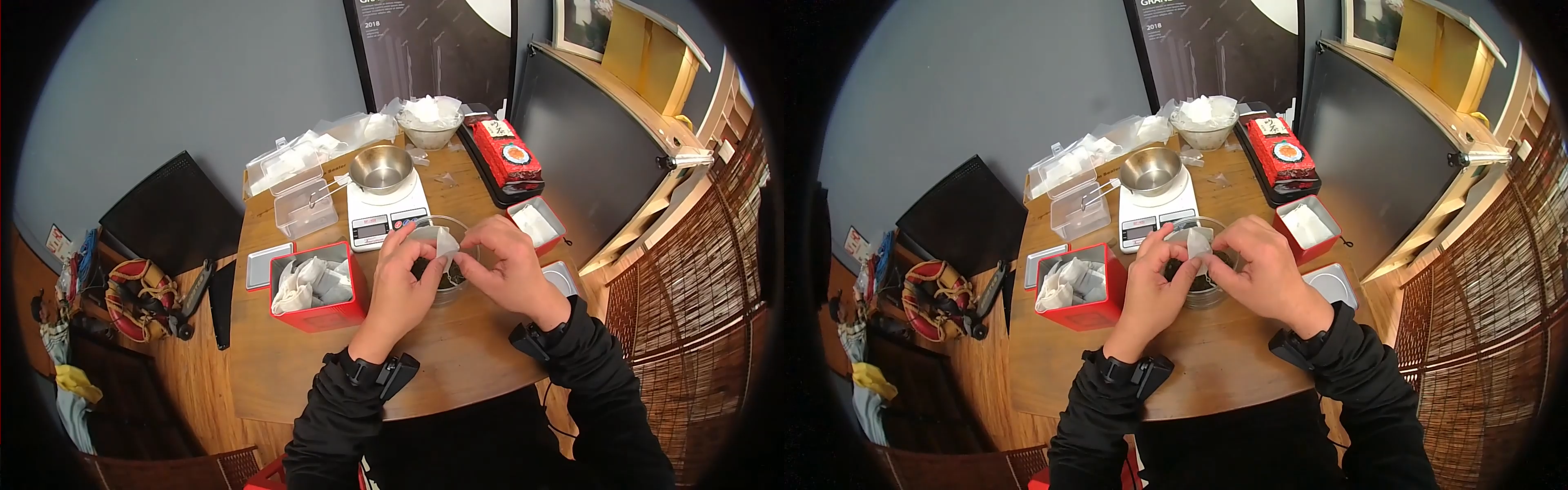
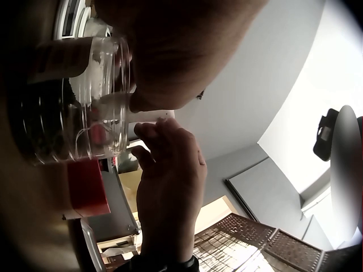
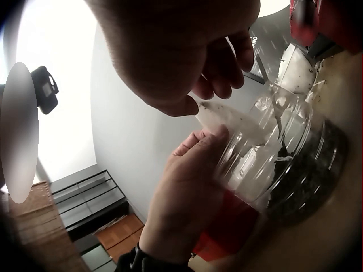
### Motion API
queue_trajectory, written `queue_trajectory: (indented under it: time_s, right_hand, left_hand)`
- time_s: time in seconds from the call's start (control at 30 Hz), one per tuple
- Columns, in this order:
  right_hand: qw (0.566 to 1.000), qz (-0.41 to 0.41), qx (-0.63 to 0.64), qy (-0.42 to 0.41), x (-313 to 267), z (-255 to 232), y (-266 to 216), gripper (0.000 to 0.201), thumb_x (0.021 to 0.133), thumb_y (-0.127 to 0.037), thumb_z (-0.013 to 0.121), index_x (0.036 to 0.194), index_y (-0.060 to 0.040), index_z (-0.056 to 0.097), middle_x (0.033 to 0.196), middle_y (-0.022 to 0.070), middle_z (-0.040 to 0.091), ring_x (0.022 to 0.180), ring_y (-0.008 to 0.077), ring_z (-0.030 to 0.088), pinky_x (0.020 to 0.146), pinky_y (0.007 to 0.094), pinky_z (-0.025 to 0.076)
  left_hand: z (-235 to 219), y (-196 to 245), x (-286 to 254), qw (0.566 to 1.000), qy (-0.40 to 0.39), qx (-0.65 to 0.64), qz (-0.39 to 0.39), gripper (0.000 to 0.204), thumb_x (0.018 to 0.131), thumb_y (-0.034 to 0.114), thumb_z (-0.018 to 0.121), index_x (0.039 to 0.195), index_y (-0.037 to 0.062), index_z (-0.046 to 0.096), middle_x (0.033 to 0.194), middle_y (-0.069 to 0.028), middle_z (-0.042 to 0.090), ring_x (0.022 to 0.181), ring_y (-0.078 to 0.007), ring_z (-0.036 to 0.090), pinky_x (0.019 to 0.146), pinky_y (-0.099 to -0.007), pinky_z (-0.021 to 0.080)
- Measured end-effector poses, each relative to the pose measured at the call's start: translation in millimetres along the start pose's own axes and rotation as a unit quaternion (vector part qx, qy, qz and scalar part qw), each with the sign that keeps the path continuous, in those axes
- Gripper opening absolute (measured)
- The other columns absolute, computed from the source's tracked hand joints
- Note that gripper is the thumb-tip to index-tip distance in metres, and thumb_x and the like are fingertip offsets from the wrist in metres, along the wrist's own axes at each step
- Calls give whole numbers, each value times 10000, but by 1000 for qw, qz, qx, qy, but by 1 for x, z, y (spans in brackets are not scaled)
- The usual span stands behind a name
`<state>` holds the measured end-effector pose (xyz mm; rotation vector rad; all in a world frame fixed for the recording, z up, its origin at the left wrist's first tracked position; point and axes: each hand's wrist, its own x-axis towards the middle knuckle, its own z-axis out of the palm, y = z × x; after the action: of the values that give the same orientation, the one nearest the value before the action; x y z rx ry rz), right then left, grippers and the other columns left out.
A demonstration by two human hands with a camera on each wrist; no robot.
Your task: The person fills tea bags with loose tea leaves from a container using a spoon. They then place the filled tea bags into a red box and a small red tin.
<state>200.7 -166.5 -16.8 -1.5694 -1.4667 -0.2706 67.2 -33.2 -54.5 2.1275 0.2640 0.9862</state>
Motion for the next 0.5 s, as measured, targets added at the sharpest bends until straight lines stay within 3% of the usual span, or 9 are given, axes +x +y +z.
queue_trajectory:
  time_s: [0.4, 0.5]
  right_hand:
    - [999, 34, 12, 14, 1, 7, -10, 86, 789, -34, 710, 856, -16, 659, 805, 120, 646, 755, 309, 623, 666, 382, 504]
    - [1000, 26, 3, 11, -1, 10, -3, 84, 803, -26, 697, 877, -10, 661, 815, 126, 650, 766, 311, 635, 673, 382, 514]
  left_hand:
    - [-2, 2, -1, 1000, 7, -23, 0, 89, 826, 60, 717, 867, 30, 645, 1013, -114, 709, 1223, -418, 529, 1052, -502, 399]
    - [-1, 1, -1, 1000, 0, -9, 4, 88, 832, 63, 738, 882, 44, 667, 1017, -114, 724, 1300, -369, 508, 1040, -457, 413]
